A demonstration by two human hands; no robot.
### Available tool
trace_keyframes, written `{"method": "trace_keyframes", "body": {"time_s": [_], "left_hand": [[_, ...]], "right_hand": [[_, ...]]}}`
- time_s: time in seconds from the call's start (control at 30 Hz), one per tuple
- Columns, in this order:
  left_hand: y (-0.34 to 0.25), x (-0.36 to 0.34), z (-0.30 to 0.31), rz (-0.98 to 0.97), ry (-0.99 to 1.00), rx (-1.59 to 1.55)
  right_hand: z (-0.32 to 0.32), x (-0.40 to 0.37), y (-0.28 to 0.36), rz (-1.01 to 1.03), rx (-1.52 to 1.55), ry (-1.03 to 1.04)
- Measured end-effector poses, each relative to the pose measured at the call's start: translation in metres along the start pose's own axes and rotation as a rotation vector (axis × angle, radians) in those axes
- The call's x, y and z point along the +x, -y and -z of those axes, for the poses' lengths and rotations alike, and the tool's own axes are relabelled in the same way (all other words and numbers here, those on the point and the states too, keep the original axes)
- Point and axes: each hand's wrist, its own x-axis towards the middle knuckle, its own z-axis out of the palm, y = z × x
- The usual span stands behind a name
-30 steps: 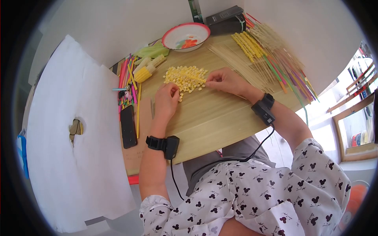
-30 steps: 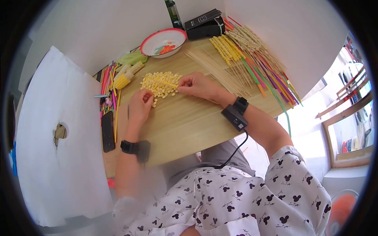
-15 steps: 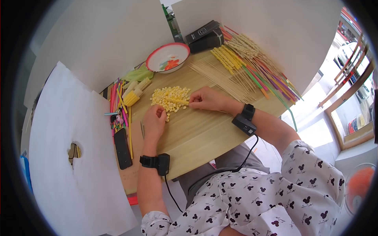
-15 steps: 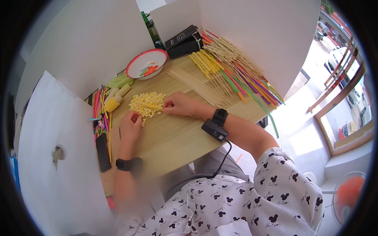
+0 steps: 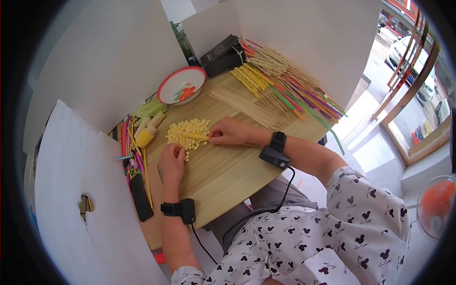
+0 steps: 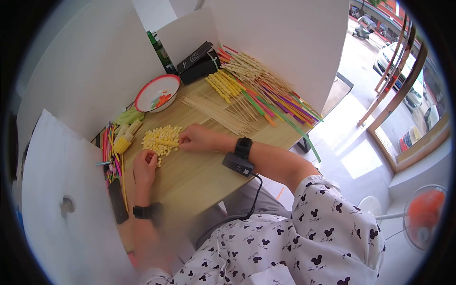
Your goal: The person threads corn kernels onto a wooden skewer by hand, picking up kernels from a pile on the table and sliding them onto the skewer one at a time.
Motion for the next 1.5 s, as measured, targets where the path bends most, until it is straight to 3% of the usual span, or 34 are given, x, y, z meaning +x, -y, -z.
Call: {"method": "trace_keyframes", "body": {"time_s": [0.67,0.87,1.07,1.17,1.37,1.43,1.5], "left_hand": [[0.0,-0.001,-0.008,-0.033,-0.036,-0.004],[-0.005,0.001,-0.004,0.001,-0.221,-0.156],[0.016,-0.001,-0.009,0.048,-0.34,0.057],[0.017,0.002,-0.014,0.116,-0.286,0.126],[0.004,0.005,-0.003,0.073,-0.226,0.157],[-0.006,0.008,0.01,0.239,-0.05,-0.17],[-0.003,0.012,0.014,0.203,-0.085,-0.24]], "right_hand": [[0.002,-0.004,0.01,-0.037,-0.026,-0.071],[-0.001,0.001,0.007,-0.017,-0.088,-0.075],[-0.01,0.001,-0.008,-0.028,0.142,-0.107],[-0.006,0.002,-0.012,0.002,0.127,-0.097],[-0.011,0.004,-0.019,-0.023,0.166,-0.129],[-0.011,0.003,-0.019,-0.046,0.225,-0.139],[-0.011,0.002,-0.018,-0.042,0.252,-0.137]]}}
